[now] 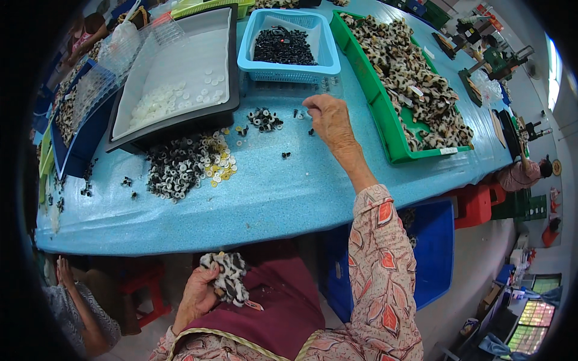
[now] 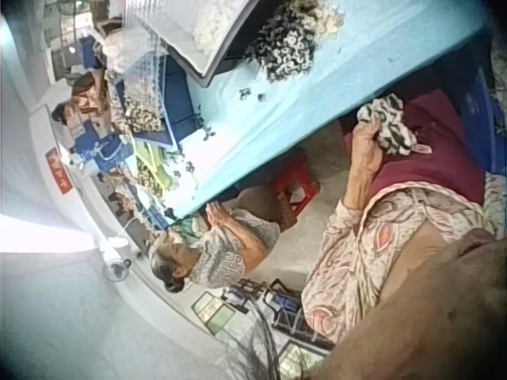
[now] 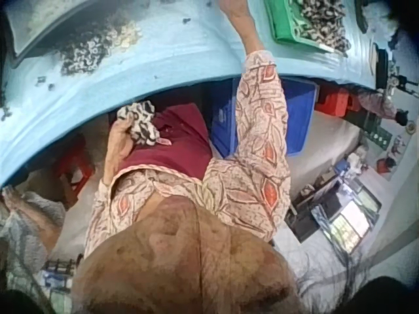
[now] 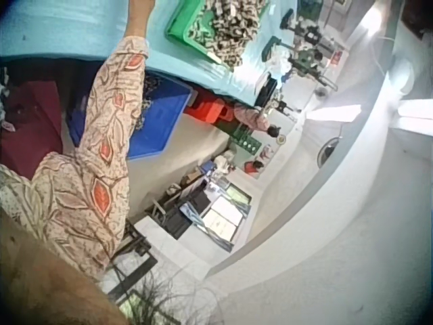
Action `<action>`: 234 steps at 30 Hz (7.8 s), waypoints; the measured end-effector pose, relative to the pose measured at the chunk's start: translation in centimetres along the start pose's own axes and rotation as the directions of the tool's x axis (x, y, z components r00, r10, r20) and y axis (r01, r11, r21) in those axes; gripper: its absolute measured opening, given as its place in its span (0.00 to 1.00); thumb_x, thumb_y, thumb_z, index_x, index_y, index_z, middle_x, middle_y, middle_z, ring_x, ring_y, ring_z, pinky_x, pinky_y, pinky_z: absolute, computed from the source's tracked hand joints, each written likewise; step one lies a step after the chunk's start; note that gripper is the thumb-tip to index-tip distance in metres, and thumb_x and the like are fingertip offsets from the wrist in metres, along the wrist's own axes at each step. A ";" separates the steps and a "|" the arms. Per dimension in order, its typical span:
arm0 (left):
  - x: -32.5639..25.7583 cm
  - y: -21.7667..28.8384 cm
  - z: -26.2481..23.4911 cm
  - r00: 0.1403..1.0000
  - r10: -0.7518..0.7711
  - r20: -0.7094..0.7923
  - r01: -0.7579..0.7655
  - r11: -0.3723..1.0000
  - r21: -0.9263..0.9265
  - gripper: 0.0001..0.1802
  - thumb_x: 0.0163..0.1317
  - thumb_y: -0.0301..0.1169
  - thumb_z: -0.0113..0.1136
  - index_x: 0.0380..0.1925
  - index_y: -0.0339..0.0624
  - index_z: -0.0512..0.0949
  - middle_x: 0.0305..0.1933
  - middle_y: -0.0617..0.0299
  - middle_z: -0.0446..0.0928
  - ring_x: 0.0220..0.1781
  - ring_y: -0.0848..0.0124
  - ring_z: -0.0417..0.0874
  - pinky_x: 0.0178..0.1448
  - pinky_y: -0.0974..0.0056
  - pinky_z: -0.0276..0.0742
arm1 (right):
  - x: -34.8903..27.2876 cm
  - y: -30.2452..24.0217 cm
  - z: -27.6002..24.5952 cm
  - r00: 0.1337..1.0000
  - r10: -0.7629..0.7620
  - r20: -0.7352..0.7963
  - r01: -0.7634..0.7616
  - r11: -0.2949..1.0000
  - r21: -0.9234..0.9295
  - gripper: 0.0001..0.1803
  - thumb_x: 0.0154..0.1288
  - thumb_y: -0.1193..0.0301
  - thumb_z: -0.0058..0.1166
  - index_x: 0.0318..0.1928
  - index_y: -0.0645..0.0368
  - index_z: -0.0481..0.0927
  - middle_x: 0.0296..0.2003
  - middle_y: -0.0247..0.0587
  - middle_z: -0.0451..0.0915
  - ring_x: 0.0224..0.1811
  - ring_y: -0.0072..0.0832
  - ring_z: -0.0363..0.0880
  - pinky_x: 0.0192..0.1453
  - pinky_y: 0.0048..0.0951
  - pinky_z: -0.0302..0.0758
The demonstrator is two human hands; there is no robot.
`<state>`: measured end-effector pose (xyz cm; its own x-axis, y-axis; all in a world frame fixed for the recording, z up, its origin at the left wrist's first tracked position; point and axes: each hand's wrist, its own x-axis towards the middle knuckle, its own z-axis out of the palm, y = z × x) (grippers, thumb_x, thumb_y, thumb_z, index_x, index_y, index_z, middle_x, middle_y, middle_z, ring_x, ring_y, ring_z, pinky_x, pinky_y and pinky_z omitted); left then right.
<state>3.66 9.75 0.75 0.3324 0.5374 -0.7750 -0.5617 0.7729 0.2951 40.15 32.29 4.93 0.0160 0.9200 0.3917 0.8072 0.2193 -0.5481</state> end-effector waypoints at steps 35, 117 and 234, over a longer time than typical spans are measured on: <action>-1.0 0.2 -0.5 0.998 0.062 -0.020 -0.063 0.998 -0.031 0.14 0.57 0.29 0.63 0.43 0.36 0.78 0.43 0.57 0.81 0.48 0.60 0.82 0.55 0.50 0.78 | -0.9 -3.7 -1.4 0.975 -0.006 0.220 0.027 0.995 -0.096 0.13 0.56 0.85 0.53 0.41 0.60 0.81 0.37 0.44 0.81 0.42 0.37 0.81 0.49 0.34 0.78; 0.2 1.3 -1.3 0.982 0.191 0.013 -0.188 0.977 -0.104 0.12 0.57 0.28 0.63 0.41 0.37 0.79 0.44 0.58 0.81 0.46 0.64 0.82 0.55 0.56 0.77 | 0.8 -2.9 -1.2 0.776 0.252 0.578 -0.298 0.954 -0.016 0.08 0.55 0.79 0.59 0.37 0.65 0.83 0.28 0.38 0.82 0.24 0.20 0.77 0.30 0.21 0.77; 14.3 7.9 23.0 0.590 0.505 0.630 -0.794 0.222 0.566 0.03 0.58 0.20 0.60 0.28 0.35 0.76 0.24 0.61 0.80 0.26 0.78 0.82 0.25 0.73 0.78 | -6.2 -2.4 0.3 0.903 0.247 0.352 -0.412 0.263 0.872 0.09 0.62 0.77 0.59 0.41 0.69 0.78 0.29 0.44 0.82 0.26 0.22 0.80 0.28 0.21 0.80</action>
<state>21.45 31.34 4.84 0.3893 0.9200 0.0441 0.0401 -0.0648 0.9971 37.95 26.13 3.59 0.0055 0.9991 -0.0421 -0.3092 -0.0384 -0.9502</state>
